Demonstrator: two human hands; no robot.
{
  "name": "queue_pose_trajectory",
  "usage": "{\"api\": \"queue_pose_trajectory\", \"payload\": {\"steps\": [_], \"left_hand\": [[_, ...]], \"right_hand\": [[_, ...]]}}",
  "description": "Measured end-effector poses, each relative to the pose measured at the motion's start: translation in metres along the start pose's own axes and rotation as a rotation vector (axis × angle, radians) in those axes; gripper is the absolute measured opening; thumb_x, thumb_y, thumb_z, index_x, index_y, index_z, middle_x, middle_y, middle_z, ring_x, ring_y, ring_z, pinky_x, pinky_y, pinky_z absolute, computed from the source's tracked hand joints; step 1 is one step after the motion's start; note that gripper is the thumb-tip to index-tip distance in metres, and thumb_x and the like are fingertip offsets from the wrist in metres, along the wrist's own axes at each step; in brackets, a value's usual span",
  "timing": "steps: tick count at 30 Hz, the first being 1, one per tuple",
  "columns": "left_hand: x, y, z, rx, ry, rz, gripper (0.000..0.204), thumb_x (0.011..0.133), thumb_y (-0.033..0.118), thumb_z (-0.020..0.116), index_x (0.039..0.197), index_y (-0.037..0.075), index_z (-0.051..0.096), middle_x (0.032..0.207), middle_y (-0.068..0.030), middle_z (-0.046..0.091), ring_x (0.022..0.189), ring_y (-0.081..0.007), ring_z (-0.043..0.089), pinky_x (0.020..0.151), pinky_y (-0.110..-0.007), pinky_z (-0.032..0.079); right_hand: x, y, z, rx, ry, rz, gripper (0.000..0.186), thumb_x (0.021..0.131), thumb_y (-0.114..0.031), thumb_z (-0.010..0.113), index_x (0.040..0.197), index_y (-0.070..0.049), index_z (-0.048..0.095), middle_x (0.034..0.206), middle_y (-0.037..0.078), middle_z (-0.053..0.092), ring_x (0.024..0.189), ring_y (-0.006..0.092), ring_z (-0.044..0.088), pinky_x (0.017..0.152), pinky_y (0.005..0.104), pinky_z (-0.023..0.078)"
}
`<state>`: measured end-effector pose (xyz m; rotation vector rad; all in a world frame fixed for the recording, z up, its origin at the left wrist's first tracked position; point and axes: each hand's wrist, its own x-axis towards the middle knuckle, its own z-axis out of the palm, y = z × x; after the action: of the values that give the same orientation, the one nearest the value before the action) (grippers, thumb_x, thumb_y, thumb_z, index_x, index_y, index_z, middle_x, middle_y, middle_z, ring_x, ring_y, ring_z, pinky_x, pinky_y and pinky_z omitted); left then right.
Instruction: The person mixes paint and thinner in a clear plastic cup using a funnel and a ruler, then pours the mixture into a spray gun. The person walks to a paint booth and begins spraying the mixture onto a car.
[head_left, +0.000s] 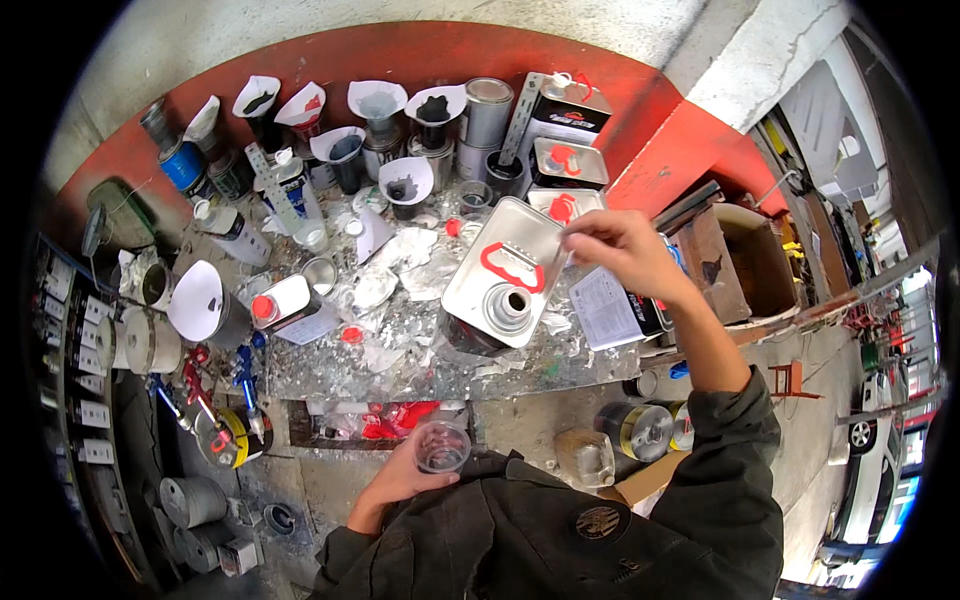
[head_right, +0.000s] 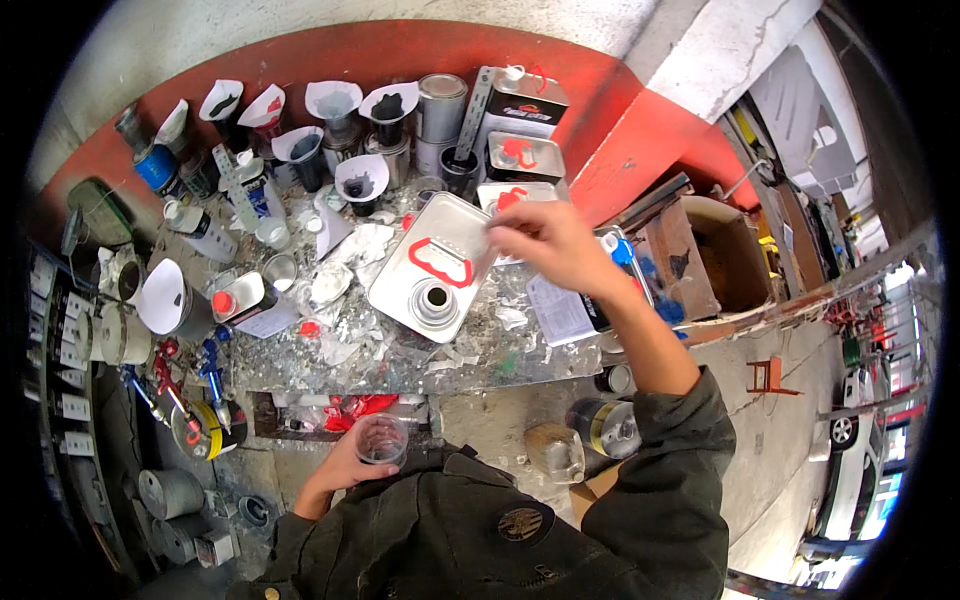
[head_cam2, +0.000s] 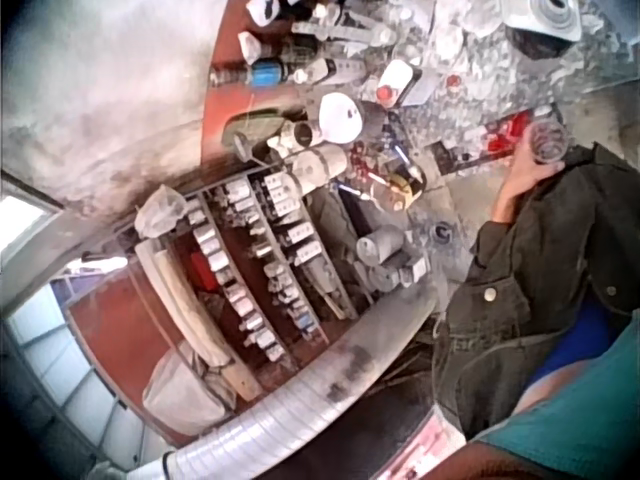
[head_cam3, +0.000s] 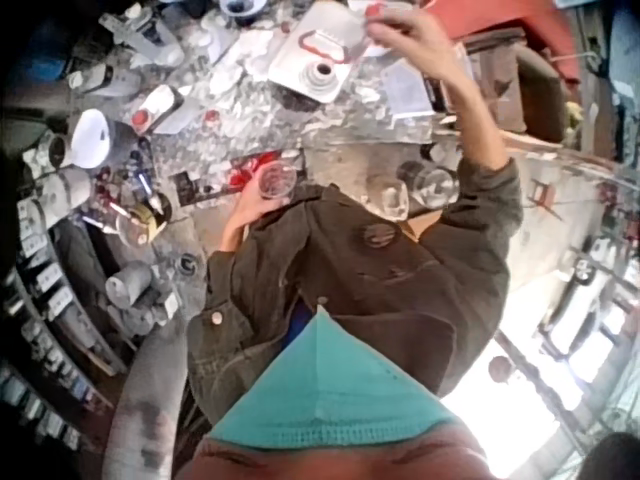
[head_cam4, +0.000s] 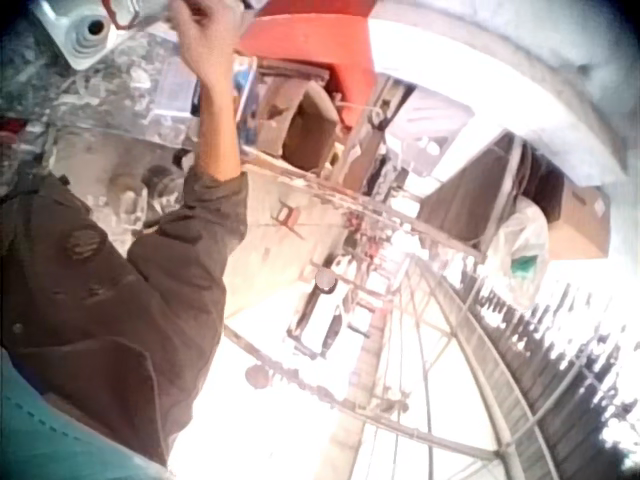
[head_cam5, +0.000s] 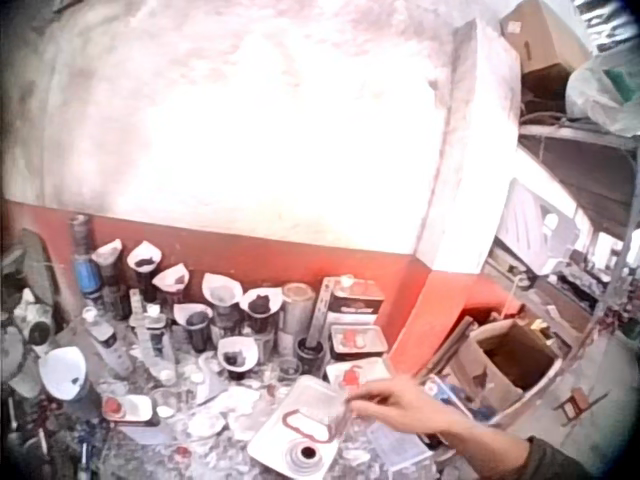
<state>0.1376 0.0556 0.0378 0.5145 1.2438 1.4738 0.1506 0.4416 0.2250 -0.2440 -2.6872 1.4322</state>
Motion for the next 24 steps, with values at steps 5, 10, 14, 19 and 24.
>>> {"api": "queue_pose_trajectory", "payload": {"steps": [5,10,14,19,24], "left_hand": [[-0.011,-0.016,0.008,0.020,0.070,0.066,0.079,0.070,0.000,0.080,0.134,0.004,0.033,0.126,-0.0117,0.050,0.120,-0.0216,0.050,0.104,-0.036,0.037],[-0.031,-0.028,0.005,-0.041,0.126,0.116,0.079,0.070,0.002,0.080,0.133,0.005,0.034,0.126,-0.0104,0.050,0.121,-0.0209,0.048,0.103,-0.037,0.037],[-0.047,-0.033,-0.009,0.031,0.183,0.218,0.079,0.070,0.002,0.078,0.135,0.004,0.033,0.127,-0.0089,0.050,0.120,-0.0199,0.049,0.100,-0.036,0.039],[-0.079,-0.030,-0.023,-0.014,0.238,0.265,0.081,0.068,0.001,0.075,0.136,0.008,0.032,0.123,-0.0062,0.050,0.116,-0.0184,0.049,0.097,-0.035,0.040],[-0.108,-0.043,-0.045,-0.014,0.254,0.291,0.081,0.066,-0.001,0.072,0.136,0.008,0.032,0.127,-0.0071,0.046,0.117,-0.0187,0.048,0.096,-0.035,0.042]], "right_hand": [[0.024,-0.041,0.044,-0.357,-0.139,-0.130,0.026,0.091,-0.020,0.058,0.087,0.005,0.065,0.071,0.017,0.066,0.065,0.0205,0.066,0.061,0.0312,0.051],[0.048,-0.035,0.060,-0.252,-0.228,0.054,0.038,0.093,-0.030,0.056,0.077,0.003,0.065,0.064,0.011,0.064,0.061,0.0154,0.063,0.057,0.0290,0.049],[0.052,-0.034,0.063,-0.088,-0.153,0.235,0.038,0.096,-0.028,0.054,0.068,-0.003,0.057,0.064,-0.003,0.054,0.057,0.0062,0.052,0.052,0.0221,0.040],[0.034,-0.045,0.077,0.049,-0.065,0.340,0.031,0.097,-0.029,0.053,0.079,-0.004,0.060,0.064,-0.004,0.052,0.052,0.0043,0.043,0.046,0.0209,0.034],[0.012,-0.078,0.106,0.161,-0.077,0.404,0.032,0.097,-0.027,0.052,0.081,-0.001,0.063,0.061,-0.006,0.048,0.049,0.0017,0.036,0.042,0.0205,0.030]]}}
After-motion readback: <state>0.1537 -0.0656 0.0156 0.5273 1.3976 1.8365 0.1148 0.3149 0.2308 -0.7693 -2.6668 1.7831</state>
